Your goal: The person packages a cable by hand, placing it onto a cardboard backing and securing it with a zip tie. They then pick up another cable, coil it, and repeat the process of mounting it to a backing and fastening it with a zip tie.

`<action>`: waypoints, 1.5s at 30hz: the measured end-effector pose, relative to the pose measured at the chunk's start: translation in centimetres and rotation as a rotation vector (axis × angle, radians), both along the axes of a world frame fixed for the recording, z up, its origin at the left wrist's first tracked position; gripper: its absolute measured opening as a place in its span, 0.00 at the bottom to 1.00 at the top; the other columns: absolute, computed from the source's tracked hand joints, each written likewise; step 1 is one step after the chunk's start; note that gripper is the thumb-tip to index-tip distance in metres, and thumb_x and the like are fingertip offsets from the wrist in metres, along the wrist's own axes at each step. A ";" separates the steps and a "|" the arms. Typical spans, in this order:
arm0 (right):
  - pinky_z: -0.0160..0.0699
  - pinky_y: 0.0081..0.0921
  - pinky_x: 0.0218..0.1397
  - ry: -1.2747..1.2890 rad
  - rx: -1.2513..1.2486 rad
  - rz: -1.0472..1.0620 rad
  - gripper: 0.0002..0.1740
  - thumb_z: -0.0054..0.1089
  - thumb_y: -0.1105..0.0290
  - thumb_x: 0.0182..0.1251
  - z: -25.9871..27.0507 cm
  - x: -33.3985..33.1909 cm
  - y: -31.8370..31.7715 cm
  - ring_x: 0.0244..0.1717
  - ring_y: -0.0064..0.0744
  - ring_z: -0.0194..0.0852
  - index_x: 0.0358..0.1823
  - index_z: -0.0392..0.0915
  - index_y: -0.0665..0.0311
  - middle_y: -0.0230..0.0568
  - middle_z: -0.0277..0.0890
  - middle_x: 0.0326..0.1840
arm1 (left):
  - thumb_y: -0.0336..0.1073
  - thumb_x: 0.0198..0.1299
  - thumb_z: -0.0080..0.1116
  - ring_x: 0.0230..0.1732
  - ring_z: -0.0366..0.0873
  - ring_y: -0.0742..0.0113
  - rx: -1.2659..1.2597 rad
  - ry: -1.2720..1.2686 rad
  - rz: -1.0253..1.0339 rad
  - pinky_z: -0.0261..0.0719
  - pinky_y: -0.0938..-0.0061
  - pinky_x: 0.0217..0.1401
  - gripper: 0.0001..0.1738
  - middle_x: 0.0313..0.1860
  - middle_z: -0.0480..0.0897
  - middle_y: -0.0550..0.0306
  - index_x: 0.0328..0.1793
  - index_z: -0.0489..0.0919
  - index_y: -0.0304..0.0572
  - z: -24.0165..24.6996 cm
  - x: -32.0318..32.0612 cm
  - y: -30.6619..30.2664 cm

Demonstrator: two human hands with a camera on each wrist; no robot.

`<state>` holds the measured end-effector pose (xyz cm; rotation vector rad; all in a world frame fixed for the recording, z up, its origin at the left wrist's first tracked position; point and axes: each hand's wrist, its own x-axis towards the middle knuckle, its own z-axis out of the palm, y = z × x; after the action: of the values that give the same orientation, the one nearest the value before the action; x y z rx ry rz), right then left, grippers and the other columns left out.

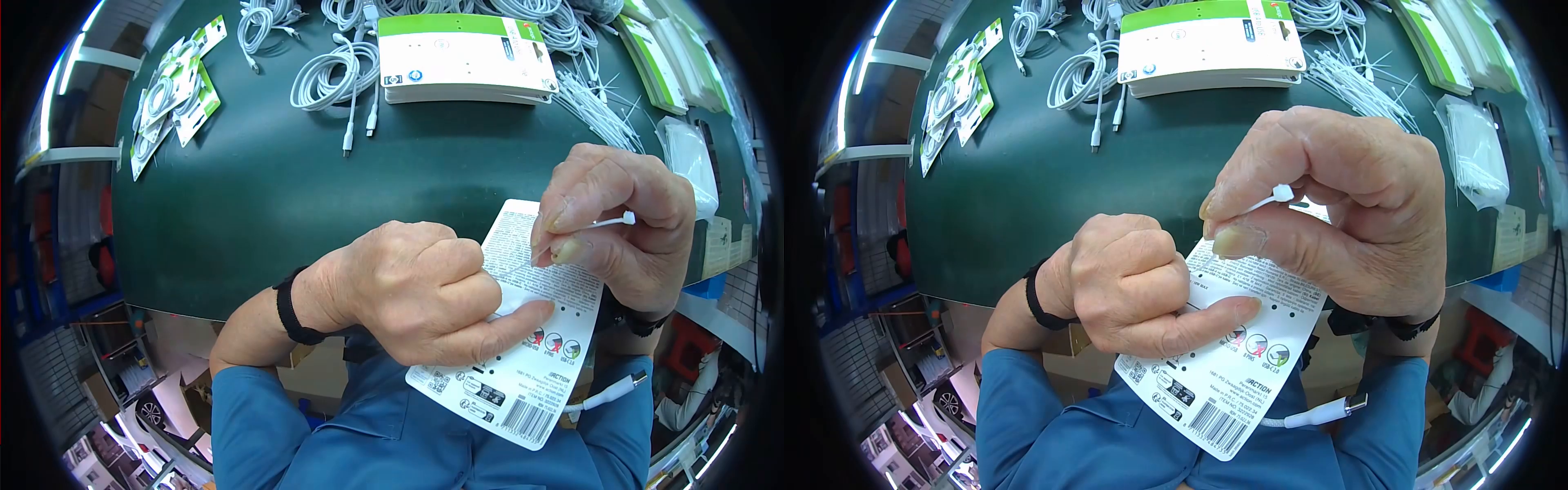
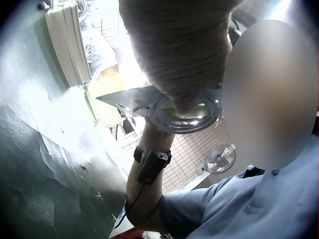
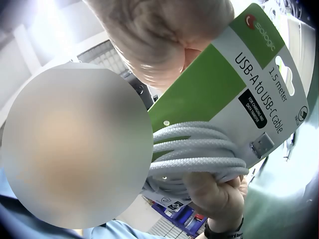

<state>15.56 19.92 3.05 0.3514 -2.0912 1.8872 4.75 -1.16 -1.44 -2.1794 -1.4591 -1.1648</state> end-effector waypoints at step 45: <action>0.83 0.22 0.47 0.466 -0.038 -0.485 0.12 0.70 0.87 0.68 -0.5 -0.9 1.7 0.42 0.27 0.85 0.49 0.83 0.68 0.42 0.87 0.45 | 0.29 0.73 0.66 0.29 0.79 0.74 -0.073 -1.384 0.270 0.77 0.77 0.27 0.11 0.40 0.84 0.58 0.58 0.81 0.38 2.1 -0.6 1.9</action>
<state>14.63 21.62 2.59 0.2199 -1.6431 1.3981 4.16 0.74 0.70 -0.9316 -2.0725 -2.7006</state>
